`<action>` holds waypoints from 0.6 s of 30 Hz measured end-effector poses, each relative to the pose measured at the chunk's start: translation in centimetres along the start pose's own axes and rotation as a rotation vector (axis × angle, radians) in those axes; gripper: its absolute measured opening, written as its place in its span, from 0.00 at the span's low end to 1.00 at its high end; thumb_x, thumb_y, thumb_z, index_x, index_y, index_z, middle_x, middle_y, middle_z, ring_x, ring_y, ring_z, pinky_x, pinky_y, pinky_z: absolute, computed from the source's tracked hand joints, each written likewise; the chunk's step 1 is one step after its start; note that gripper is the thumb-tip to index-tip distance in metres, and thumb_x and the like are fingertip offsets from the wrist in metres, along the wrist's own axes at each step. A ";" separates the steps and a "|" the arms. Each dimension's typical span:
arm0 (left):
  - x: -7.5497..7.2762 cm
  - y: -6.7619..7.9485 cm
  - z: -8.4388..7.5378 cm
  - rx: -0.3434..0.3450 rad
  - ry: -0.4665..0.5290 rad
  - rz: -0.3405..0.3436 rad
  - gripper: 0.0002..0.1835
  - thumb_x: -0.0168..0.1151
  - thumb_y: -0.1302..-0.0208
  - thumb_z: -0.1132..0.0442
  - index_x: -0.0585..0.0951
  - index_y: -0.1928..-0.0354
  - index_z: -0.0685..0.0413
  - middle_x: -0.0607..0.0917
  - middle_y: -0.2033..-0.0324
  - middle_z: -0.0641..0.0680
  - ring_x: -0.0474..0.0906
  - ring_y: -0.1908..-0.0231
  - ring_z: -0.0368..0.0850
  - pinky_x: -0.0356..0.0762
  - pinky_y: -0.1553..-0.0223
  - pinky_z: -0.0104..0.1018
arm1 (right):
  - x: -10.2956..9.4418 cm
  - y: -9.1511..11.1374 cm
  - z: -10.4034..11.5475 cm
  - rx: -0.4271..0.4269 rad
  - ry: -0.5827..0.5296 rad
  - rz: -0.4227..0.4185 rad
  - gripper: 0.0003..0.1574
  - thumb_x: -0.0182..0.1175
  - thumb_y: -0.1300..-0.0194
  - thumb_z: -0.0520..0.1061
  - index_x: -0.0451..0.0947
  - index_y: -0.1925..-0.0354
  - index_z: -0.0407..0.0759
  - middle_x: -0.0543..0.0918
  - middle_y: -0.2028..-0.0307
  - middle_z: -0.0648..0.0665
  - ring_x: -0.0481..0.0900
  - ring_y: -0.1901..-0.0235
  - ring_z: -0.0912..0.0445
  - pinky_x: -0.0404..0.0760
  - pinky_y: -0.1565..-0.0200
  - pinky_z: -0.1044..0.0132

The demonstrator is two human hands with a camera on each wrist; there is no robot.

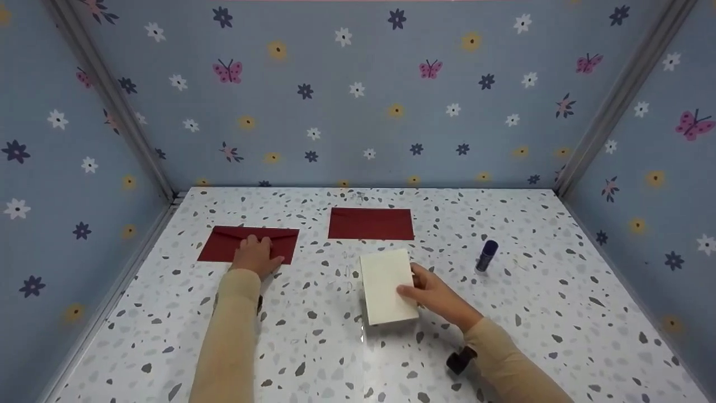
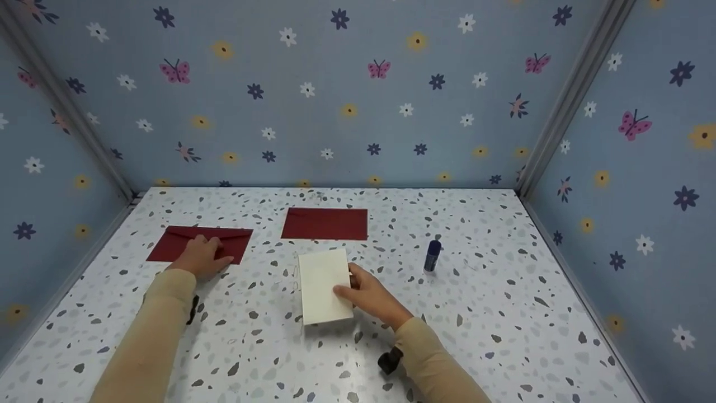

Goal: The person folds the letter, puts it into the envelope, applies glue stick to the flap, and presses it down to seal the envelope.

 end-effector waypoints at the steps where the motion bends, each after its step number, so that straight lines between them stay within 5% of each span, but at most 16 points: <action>1: 0.0 0.1 -0.2 -0.012 0.011 0.005 0.32 0.58 0.27 0.50 0.67 0.35 0.70 0.66 0.42 0.76 0.62 0.40 0.71 0.67 0.41 0.65 | 0.0 0.0 0.0 -0.002 -0.003 0.000 0.39 0.62 0.29 0.52 0.61 0.27 0.42 0.82 0.51 0.40 0.80 0.54 0.49 0.80 0.55 0.59; 6: 0.1 0.7 -1.0 -0.065 0.057 0.036 0.34 0.56 0.25 0.51 0.61 0.29 0.67 0.58 0.36 0.81 0.58 0.37 0.78 0.67 0.42 0.69 | 0.0 0.2 -0.1 -0.002 -0.014 0.009 0.40 0.62 0.29 0.51 0.60 0.27 0.40 0.82 0.51 0.39 0.81 0.54 0.49 0.82 0.54 0.59; 18: 1.0 2.8 -3.5 0.050 -0.078 0.007 0.31 0.59 0.27 0.50 0.68 0.33 0.65 0.68 0.43 0.79 0.70 0.47 0.77 0.77 0.52 0.67 | -0.3 0.1 -0.3 -0.020 -0.018 0.013 0.40 0.63 0.29 0.52 0.61 0.27 0.41 0.82 0.52 0.39 0.80 0.56 0.50 0.79 0.57 0.60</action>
Point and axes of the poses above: each hand's wrist, its own y-axis away from the middle knuckle, its own x-axis out of the palm, z = x × y, the point moved 3 cm from there along -y, towards the middle knuckle
